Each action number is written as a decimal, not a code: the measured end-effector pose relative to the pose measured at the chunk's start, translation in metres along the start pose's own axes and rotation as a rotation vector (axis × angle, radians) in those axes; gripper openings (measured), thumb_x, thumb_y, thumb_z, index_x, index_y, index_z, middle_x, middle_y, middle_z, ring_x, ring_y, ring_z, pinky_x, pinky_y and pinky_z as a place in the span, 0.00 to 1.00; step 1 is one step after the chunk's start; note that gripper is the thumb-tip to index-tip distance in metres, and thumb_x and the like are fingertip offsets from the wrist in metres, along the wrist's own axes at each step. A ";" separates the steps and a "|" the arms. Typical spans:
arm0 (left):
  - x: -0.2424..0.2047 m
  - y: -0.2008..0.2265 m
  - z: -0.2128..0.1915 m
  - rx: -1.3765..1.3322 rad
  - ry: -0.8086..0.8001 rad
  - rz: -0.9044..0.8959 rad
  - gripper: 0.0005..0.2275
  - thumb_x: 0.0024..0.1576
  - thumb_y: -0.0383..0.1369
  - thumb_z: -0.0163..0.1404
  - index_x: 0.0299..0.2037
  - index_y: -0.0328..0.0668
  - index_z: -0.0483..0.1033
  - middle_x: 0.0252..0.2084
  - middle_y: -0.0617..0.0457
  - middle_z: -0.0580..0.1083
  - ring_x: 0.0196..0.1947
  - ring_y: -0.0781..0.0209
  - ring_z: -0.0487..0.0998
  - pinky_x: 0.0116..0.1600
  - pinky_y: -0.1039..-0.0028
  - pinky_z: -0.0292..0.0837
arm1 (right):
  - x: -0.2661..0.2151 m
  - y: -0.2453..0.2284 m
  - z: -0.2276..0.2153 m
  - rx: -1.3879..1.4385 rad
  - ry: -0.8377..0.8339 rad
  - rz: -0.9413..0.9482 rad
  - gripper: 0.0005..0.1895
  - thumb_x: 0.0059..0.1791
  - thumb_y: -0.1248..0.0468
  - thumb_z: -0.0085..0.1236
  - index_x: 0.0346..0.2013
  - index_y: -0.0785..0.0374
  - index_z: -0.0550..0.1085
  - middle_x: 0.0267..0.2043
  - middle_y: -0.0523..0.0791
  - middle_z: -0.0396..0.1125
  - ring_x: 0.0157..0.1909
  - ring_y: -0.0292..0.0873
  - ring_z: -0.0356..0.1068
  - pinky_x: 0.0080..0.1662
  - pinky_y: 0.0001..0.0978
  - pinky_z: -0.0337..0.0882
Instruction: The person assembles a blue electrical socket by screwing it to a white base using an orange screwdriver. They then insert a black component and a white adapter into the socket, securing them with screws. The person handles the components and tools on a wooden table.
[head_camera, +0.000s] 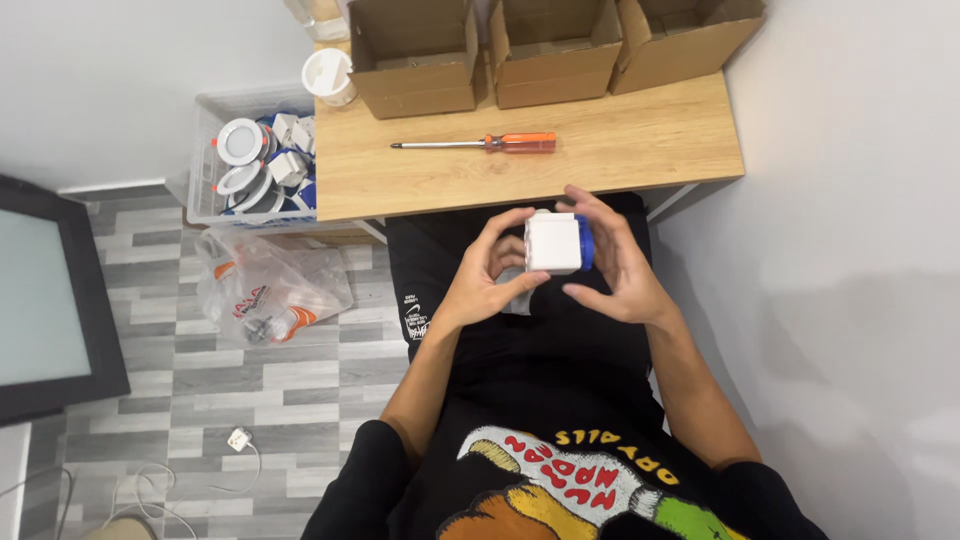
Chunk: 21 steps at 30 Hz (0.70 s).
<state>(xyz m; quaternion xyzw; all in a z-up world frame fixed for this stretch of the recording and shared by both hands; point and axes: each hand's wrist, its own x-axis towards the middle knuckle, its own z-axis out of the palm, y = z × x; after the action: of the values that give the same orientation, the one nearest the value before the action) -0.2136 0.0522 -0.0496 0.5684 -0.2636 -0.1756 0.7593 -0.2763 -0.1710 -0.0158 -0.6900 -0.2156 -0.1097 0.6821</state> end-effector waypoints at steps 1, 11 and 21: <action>-0.003 0.004 0.000 0.049 -0.002 0.037 0.37 0.55 0.24 0.69 0.75 0.39 0.63 0.71 0.43 0.66 0.52 0.60 0.81 0.53 0.72 0.84 | -0.002 0.001 0.000 0.074 -0.026 0.050 0.48 0.47 0.67 0.70 0.76 0.63 0.53 0.84 0.60 0.41 0.83 0.64 0.48 0.75 0.57 0.60; -0.024 0.019 -0.001 0.165 0.013 0.142 0.37 0.52 0.23 0.71 0.72 0.43 0.67 0.74 0.44 0.67 0.66 0.50 0.76 0.64 0.62 0.78 | -0.022 0.033 0.008 0.094 0.040 0.357 0.25 0.56 0.65 0.58 0.67 0.69 0.69 0.42 0.57 0.75 0.34 0.51 0.82 0.36 0.44 0.87; -0.045 -0.041 -0.016 -0.169 -0.028 -0.083 0.31 0.70 0.38 0.53 0.80 0.37 0.53 0.63 0.36 0.72 0.47 0.50 0.84 0.47 0.62 0.87 | -0.021 0.031 0.017 0.041 0.033 0.108 0.39 0.40 0.77 0.77 0.64 0.74 0.71 0.72 0.61 0.59 0.71 0.56 0.69 0.66 0.45 0.73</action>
<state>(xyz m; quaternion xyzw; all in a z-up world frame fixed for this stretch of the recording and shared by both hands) -0.2386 0.0779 -0.1010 0.5103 -0.2345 -0.2364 0.7929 -0.2836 -0.1566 -0.0538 -0.6846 -0.1691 -0.0797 0.7045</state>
